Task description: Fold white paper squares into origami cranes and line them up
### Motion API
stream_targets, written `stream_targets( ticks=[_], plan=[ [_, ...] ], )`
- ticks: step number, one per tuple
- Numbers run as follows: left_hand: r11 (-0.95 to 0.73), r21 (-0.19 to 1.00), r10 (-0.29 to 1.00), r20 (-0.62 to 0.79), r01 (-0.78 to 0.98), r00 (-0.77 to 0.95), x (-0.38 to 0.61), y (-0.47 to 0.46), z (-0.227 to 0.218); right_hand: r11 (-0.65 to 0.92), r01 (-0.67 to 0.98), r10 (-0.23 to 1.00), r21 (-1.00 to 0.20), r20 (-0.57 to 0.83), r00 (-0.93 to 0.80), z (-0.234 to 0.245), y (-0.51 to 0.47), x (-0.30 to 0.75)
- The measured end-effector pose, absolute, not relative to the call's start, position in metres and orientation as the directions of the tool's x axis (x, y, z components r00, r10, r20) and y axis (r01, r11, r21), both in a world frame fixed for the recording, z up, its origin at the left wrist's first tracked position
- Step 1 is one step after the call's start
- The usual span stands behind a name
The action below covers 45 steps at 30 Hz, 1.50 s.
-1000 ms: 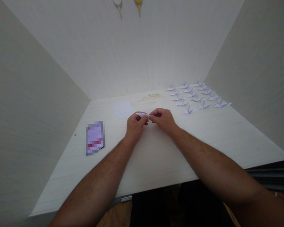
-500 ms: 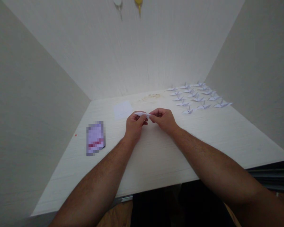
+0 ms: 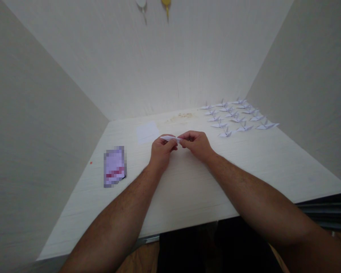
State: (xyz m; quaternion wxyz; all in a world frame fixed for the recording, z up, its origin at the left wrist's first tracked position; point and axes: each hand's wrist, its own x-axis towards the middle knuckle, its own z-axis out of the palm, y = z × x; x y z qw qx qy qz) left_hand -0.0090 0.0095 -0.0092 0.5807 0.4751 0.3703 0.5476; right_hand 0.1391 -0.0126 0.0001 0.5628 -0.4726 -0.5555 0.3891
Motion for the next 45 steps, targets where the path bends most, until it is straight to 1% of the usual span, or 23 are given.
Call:
stream_targets(
  ticks=[7, 12, 16, 19, 23, 26, 38, 41, 45],
  plan=[
    [-0.022, 0.961, 0.989, 0.062, -0.275, 0.136, -0.0091, 0.0089, -0.0082, 0.201, 0.020, 0.977, -0.979, 0.202, 0.066, 0.0021, -0.0125, 0.1387],
    [-0.066, 0.962, 0.984, 0.107, -0.266, 0.142, -0.0096, 0.0079, -0.0080, 0.189, -0.006, 0.980, -0.982, 0.188, 0.067, 0.0057, -0.0148, 0.1379],
    [-0.076, 0.965, 0.982, 0.116, -0.252, 0.150, -0.0103, 0.0070, -0.0075, 0.198, 0.007, 0.976, -0.980, 0.198, 0.086, 0.0048, -0.0145, 0.1377],
    [-0.071, 0.964, 0.984, 0.110, -0.258, 0.140, -0.0100, 0.0073, -0.0079, 0.214, 0.051, 0.972, -0.975, 0.218, 0.087, 0.0026, -0.0133, 0.1380],
    [-0.068, 0.961, 0.986, 0.106, -0.269, 0.131, -0.0094, 0.0084, -0.0093, 0.275, 0.152, 0.952, -0.949, 0.290, 0.092, 0.0011, -0.0125, 0.1388],
    [-0.073, 0.962, 0.985, 0.110, -0.261, 0.129, -0.0093, 0.0093, -0.0106, 0.294, 0.204, 0.942, -0.934, 0.319, 0.101, 0.0010, -0.0127, 0.1391],
    [-0.096, 0.972, 0.986, 0.122, -0.213, 0.112, -0.0086, 0.0076, -0.0082, 0.303, 0.338, 0.917, -0.891, 0.369, 0.150, 0.0043, -0.0171, 0.1338],
    [-0.081, 0.965, 0.989, 0.108, -0.250, 0.096, -0.0080, 0.0075, -0.0070, 0.298, 0.357, 0.916, -0.885, 0.370, 0.154, 0.0046, -0.0177, 0.1337],
    [-0.033, 0.953, 0.996, 0.057, -0.301, 0.072, -0.0074, 0.0066, -0.0042, 0.272, 0.363, 0.930, -0.891, 0.340, 0.139, 0.0038, -0.0175, 0.1345]
  ],
)
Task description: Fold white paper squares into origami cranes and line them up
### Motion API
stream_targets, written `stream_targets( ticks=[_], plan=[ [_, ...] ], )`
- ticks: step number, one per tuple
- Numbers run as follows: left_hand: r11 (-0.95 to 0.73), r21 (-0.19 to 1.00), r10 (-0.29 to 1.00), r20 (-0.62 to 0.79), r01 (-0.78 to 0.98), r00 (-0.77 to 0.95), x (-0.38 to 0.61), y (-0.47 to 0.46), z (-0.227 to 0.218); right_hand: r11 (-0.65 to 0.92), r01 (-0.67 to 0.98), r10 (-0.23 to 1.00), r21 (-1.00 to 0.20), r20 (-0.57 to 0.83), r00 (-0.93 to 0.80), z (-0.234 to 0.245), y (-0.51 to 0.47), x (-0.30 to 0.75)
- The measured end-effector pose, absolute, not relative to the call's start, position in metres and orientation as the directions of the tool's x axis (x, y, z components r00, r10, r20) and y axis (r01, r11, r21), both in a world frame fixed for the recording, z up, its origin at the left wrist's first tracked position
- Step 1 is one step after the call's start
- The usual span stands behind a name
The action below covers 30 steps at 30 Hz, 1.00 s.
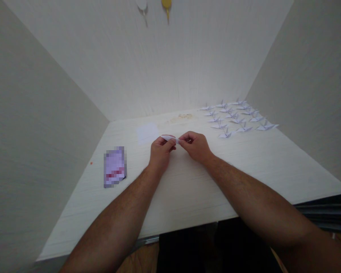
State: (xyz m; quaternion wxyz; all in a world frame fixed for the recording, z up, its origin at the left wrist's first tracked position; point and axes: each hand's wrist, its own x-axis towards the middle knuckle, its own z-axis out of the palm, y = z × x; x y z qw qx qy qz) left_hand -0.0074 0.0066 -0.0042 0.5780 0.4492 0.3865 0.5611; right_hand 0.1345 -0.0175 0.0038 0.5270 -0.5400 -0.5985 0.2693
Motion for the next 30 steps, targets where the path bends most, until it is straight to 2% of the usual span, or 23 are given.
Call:
stream_targets(
  ticks=[7, 12, 19, 30],
  plan=[
    [-0.022, 0.943, 0.995, 0.052, -0.333, 0.080, -0.0070, 0.0057, -0.0029, 0.269, 0.358, 0.935, -0.894, 0.331, 0.124, 0.0033, -0.0168, 0.1349],
    [-0.081, 0.963, 0.989, 0.109, -0.256, 0.097, -0.0080, 0.0082, -0.0073, 0.272, 0.292, 0.944, -0.917, 0.313, 0.104, 0.0035, -0.0173, 0.1342],
    [-0.109, 0.975, 0.986, 0.130, -0.194, 0.104, -0.0079, 0.0065, -0.0067, 0.281, 0.331, 0.933, -0.901, 0.337, 0.125, 0.0018, -0.0161, 0.1345],
    [-0.025, 0.947, 0.990, 0.068, -0.321, 0.122, -0.0073, 0.0038, -0.0007, 0.320, 0.292, 0.930, -0.901, 0.358, 0.087, 0.0059, -0.0196, 0.1313]
  ],
)
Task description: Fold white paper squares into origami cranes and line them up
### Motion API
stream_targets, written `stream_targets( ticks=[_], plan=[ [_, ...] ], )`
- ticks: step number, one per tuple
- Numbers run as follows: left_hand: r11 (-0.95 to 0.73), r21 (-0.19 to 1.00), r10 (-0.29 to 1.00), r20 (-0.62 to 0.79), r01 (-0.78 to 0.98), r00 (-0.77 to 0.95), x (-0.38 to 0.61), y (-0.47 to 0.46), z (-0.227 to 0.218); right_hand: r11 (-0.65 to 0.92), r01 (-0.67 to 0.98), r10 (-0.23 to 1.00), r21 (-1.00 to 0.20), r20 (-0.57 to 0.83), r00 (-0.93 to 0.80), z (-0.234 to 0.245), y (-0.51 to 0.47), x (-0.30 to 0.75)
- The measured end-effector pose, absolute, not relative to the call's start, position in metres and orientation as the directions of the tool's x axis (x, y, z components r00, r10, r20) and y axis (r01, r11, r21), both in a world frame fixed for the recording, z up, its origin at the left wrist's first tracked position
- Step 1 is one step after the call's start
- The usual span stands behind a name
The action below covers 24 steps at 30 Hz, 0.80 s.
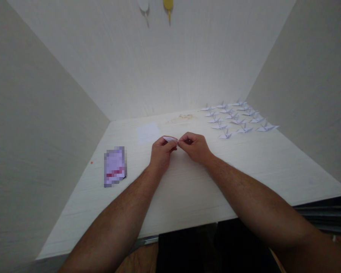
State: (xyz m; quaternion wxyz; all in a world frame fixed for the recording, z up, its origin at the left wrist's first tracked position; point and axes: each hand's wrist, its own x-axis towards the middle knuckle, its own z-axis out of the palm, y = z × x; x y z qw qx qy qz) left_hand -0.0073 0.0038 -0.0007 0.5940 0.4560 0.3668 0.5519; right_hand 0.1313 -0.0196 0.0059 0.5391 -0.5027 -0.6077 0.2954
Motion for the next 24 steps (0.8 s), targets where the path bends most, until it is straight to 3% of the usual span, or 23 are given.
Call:
stream_targets(
  ticks=[8, 17, 24],
  plan=[
    [-0.019, 0.933, 0.994, 0.057, -0.359, 0.096, -0.0067, 0.0045, -0.0005, 0.330, 0.296, 0.931, -0.896, 0.362, 0.057, 0.0026, -0.0197, 0.1303],
    [-0.079, 0.965, 0.985, 0.114, -0.249, 0.130, -0.0088, 0.0061, -0.0050, 0.306, 0.287, 0.932, -0.908, 0.347, 0.106, 0.0019, -0.0178, 0.1328],
    [-0.047, 0.951, 0.993, 0.078, -0.304, 0.089, -0.0054, 0.0046, -0.0005, 0.325, 0.297, 0.932, -0.898, 0.358, 0.063, -0.0022, -0.0171, 0.1315]
  ],
)
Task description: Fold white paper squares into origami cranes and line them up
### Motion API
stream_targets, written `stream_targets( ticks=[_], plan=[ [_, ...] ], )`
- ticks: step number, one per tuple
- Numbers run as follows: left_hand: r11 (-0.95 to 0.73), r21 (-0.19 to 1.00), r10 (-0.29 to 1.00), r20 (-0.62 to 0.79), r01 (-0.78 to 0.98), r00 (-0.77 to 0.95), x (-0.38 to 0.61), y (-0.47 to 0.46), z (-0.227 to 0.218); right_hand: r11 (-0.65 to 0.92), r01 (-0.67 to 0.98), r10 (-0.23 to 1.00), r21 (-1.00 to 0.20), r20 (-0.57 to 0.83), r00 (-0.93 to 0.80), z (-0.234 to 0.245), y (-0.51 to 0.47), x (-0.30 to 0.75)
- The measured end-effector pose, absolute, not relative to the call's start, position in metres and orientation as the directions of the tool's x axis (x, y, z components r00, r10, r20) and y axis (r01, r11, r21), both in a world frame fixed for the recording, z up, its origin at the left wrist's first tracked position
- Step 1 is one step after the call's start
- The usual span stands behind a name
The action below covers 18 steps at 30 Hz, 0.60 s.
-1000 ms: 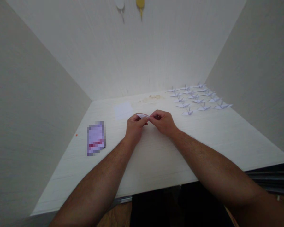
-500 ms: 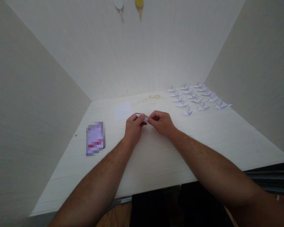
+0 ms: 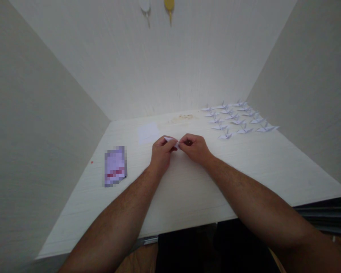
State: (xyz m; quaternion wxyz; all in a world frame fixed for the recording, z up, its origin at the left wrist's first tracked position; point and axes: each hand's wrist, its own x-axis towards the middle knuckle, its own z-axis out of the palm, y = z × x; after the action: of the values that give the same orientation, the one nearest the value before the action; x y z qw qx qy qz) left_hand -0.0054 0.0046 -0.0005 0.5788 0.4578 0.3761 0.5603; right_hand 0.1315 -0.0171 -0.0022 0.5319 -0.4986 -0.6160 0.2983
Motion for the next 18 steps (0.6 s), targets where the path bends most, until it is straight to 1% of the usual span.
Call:
stream_targets(
  ticks=[3, 9, 14, 18],
  plan=[
    [-0.048, 0.949, 0.993, 0.078, -0.312, 0.083, -0.005, 0.005, -0.001, 0.312, 0.319, 0.936, -0.895, 0.348, 0.059, -0.001, -0.017, 0.131],
    [-0.110, 0.973, 0.980, 0.140, -0.202, 0.140, -0.009, 0.009, -0.010, 0.304, 0.339, 0.928, -0.890, 0.357, 0.105, 0.000, -0.018, 0.133],
    [-0.140, 0.983, 0.978, 0.156, -0.119, 0.139, -0.009, 0.009, -0.010, 0.283, 0.375, 0.934, -0.883, 0.343, 0.103, 0.002, -0.020, 0.134],
    [-0.158, 0.981, 0.977, 0.172, -0.113, 0.124, -0.009, 0.009, -0.011, 0.269, 0.357, 0.940, -0.895, 0.324, 0.103, 0.001, -0.018, 0.136]
  ],
)
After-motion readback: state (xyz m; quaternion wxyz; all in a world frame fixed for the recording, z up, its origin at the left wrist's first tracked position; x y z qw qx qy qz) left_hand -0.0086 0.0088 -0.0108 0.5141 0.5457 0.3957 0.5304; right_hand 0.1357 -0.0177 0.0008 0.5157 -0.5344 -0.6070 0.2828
